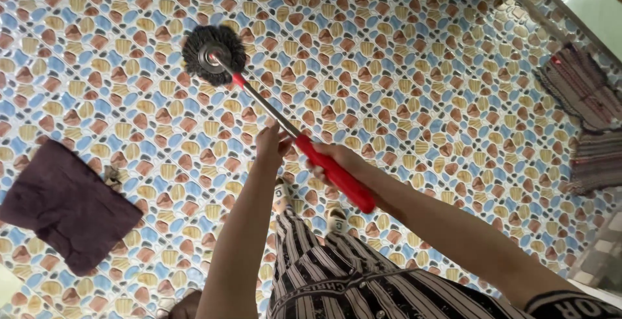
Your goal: The person uses a red-handled spin mop to clean a patterned tiled floor. They repeatedly press down and twist the mop head to spin it, then push it across the floor in short strokes, moving around a small area near a dark cloth and stacked mats.
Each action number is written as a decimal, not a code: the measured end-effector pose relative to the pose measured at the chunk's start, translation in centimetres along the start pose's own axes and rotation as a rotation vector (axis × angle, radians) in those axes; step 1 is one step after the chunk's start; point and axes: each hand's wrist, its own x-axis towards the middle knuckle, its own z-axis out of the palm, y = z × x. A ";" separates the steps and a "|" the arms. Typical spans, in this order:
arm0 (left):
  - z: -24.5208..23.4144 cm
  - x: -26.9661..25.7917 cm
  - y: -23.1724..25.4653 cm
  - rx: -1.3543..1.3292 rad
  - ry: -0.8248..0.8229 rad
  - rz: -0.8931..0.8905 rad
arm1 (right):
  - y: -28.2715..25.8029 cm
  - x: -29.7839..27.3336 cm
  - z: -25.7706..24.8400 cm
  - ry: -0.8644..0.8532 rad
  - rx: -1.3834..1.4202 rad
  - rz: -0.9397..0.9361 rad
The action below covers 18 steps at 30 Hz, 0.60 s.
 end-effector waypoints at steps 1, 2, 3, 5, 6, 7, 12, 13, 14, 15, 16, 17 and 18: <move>0.7 -1.9 -0.6 -0.008 -0.020 -0.012 | 0.0 -3.0 -0.6 0.059 0.038 0.032; 1.4 -3.8 -1.2 -0.014 -0.040 -0.027 | 0.2 -6.1 -1.2 0.120 0.079 0.064; 2.4 -5.6 -2.3 -0.015 -0.043 -0.031 | 1.1 -8.6 -2.5 0.125 0.080 0.064; 4.6 -9.1 -4.0 0.115 -0.080 -0.097 | 2.5 -13.6 -5.0 0.259 0.160 0.102; 5.5 -9.6 -6.6 0.115 -0.084 -0.101 | 3.2 -16.0 -5.3 0.264 0.162 0.101; 6.3 -10.0 -9.2 0.133 -0.109 -0.133 | 3.8 -18.3 -5.4 0.291 0.072 0.141; 8.0 -13.3 -16.9 0.260 -0.067 -0.083 | 6.4 -22.6 -4.3 0.415 -0.002 0.170; 7.6 -13.4 -17.1 0.268 -0.022 -0.105 | 6.9 -21.5 -4.9 0.387 -0.019 0.211; 7.5 -13.5 -17.3 0.274 0.019 -0.130 | 7.3 -20.4 -5.4 0.363 -0.035 0.252; 7.0 -14.2 -17.4 0.271 0.017 -0.133 | 8.1 -18.9 -6.0 0.368 -0.036 0.253; 6.7 -14.5 -17.1 0.299 0.039 -0.119 | 8.7 -17.2 -6.5 0.328 -0.006 0.285; 6.3 -14.8 -16.8 0.327 0.061 -0.104 | 9.2 -15.3 -6.9 0.289 0.024 0.318; 6.0 -13.4 -16.2 0.314 0.062 -0.103 | 9.4 -13.4 -7.2 0.292 0.012 0.321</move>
